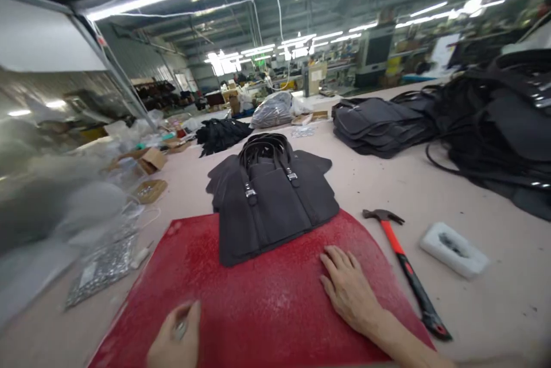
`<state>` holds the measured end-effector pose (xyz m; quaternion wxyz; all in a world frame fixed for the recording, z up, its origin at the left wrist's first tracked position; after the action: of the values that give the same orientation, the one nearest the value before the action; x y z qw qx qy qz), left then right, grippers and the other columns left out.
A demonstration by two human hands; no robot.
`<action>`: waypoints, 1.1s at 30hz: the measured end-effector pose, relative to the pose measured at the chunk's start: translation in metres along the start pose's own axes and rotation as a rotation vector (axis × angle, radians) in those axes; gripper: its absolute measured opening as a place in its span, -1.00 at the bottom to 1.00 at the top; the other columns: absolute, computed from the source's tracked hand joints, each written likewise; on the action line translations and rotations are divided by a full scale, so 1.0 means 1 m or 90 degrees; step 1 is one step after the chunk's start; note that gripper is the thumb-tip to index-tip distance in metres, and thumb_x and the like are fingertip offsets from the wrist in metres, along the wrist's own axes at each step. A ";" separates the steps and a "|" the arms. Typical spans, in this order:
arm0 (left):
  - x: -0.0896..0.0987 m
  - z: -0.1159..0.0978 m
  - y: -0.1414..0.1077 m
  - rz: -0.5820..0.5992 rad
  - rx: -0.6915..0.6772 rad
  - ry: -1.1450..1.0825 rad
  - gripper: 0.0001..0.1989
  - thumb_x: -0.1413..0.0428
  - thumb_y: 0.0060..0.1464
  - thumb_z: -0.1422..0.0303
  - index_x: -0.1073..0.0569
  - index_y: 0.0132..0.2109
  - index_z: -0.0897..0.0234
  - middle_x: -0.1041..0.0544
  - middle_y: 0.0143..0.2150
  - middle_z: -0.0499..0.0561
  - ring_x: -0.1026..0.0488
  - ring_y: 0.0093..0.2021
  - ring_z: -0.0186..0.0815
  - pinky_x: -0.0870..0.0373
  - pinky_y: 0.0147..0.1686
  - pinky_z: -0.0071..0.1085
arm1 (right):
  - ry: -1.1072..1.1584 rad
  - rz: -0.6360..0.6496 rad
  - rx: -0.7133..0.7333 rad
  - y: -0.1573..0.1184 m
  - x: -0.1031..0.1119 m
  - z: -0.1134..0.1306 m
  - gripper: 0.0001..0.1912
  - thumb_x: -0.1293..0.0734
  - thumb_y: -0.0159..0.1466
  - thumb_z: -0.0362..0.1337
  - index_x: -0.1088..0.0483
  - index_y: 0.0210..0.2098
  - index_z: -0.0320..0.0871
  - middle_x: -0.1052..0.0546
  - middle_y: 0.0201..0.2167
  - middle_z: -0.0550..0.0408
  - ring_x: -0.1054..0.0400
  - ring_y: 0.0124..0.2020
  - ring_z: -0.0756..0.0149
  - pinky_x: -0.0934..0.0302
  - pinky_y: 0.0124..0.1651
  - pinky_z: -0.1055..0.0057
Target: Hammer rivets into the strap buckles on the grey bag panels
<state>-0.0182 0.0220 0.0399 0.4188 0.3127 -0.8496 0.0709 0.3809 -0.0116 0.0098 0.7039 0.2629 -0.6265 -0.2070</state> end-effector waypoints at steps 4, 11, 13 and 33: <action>-0.063 -0.152 0.049 0.097 -0.274 -0.026 -0.55 0.00 0.06 -0.01 -0.50 -0.11 0.22 -0.61 -0.20 0.07 -0.54 -0.14 -0.10 -0.40 -0.14 -0.30 | 0.023 -0.014 -0.005 -0.004 -0.008 0.001 -0.62 -0.28 0.36 -0.11 -0.34 0.11 -0.12 -0.35 0.14 -0.07 -0.30 0.08 0.12 -0.24 0.13 0.03; -0.154 -0.295 0.124 0.149 -0.291 0.168 -0.39 -0.12 0.01 -0.05 -0.50 -0.09 0.49 -0.53 -0.06 0.45 -0.50 -0.03 0.11 -0.38 -0.17 -0.22 | -0.029 -0.053 0.001 -0.002 -0.014 0.000 -0.56 -0.24 0.22 -0.29 -0.41 0.09 -0.08 -0.43 0.13 -0.02 -0.30 0.12 0.04 -0.14 0.17 0.03; -0.162 -0.311 0.135 0.142 -0.296 0.176 -0.53 -0.15 0.02 0.08 -0.51 -0.17 0.48 -0.55 -0.12 0.45 -0.53 -0.09 0.08 -0.39 -0.24 -0.26 | -0.035 -0.072 0.022 -0.001 -0.012 -0.001 -0.54 -0.23 0.18 -0.29 -0.42 0.07 -0.08 -0.46 0.10 -0.01 -0.31 0.09 0.03 -0.17 0.13 0.05; -0.102 -0.136 0.024 0.118 -0.315 0.274 -0.64 0.01 0.13 0.01 -0.33 -0.25 0.23 -0.53 -0.32 0.18 -0.51 -0.25 0.00 -0.28 -0.36 -0.30 | 0.164 -0.053 -0.143 -0.016 0.018 -0.018 -0.61 -0.12 0.34 -0.42 -0.39 0.09 -0.16 -0.44 0.03 -0.11 -0.32 0.02 0.11 -0.17 0.16 0.05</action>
<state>0.1043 0.1414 0.0534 0.6433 0.1013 -0.7581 -0.0351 0.4019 -0.0333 0.0122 0.7943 0.2328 -0.4923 -0.2694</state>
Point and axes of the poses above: each hand's wrist, its own y-axis towards the middle knuckle, its own x-axis out of the back of the hand, z = x × y, the point moved 5 cm from there along y, towards the middle knuckle
